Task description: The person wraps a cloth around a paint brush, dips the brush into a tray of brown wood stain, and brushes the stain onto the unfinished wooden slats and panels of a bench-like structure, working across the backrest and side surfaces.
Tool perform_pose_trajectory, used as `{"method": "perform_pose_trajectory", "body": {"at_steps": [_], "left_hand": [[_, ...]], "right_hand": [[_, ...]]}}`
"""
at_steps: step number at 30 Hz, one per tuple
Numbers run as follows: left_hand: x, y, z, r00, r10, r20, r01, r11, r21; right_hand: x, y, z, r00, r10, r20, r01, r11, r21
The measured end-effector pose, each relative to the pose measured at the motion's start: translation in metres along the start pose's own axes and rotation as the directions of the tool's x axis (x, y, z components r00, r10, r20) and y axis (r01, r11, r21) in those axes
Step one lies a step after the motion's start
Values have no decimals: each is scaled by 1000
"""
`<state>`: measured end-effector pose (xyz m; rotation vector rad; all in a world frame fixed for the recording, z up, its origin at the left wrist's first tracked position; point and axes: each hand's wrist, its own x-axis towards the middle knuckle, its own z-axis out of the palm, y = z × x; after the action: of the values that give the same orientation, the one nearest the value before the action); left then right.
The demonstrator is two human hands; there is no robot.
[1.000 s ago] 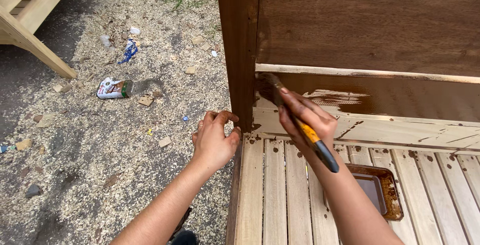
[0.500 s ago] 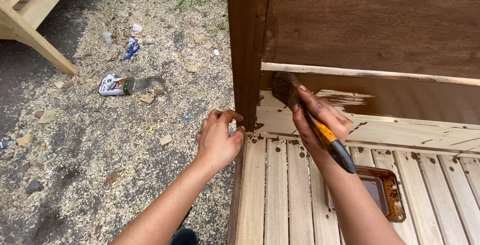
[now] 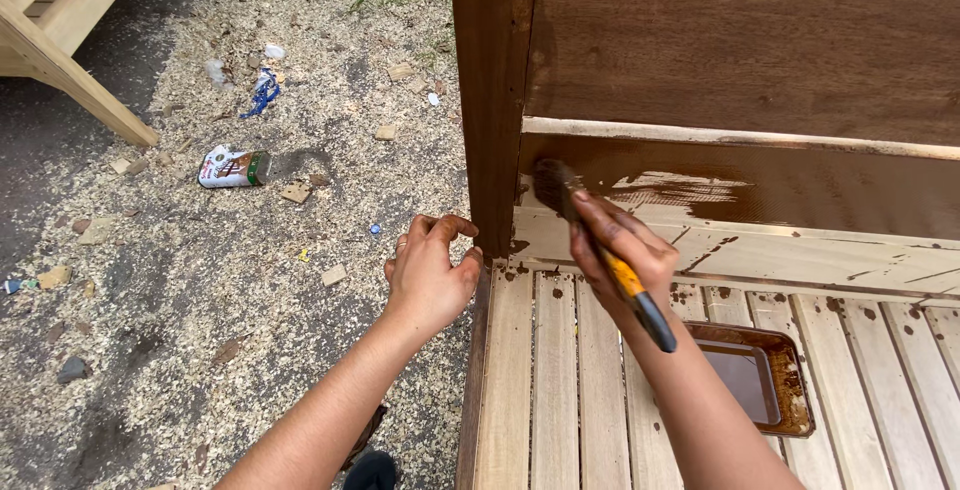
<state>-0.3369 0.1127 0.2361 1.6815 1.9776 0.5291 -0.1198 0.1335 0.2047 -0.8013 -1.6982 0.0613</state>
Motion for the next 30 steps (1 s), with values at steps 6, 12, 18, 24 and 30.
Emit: {"method": "perform_pose_trajectory", "body": {"at_steps": [6,12,18,24,30], "left_hand": [[-2,10,7,1000,25,14,-25,1000,14],[-2,9,7,999,25,25,-26,999,44],[-5,4,8,999,39,26,-41,996,77],[-4,-4,0,999,-17,28,14,996,87],[-6,-1,8,999,14,35,-17,996,84]], "right_hand": [[1,-2,-7,998,-27,65,28,999,-16],[-6,-4,11,996,-52,75,56,997,-46],[-13,8,-1,994,-47,96,55,995,-78],[-25,11,7,992,-41,116,49,996,-69],[-23,20,1,967,-182,179,210,966,-148]]}}
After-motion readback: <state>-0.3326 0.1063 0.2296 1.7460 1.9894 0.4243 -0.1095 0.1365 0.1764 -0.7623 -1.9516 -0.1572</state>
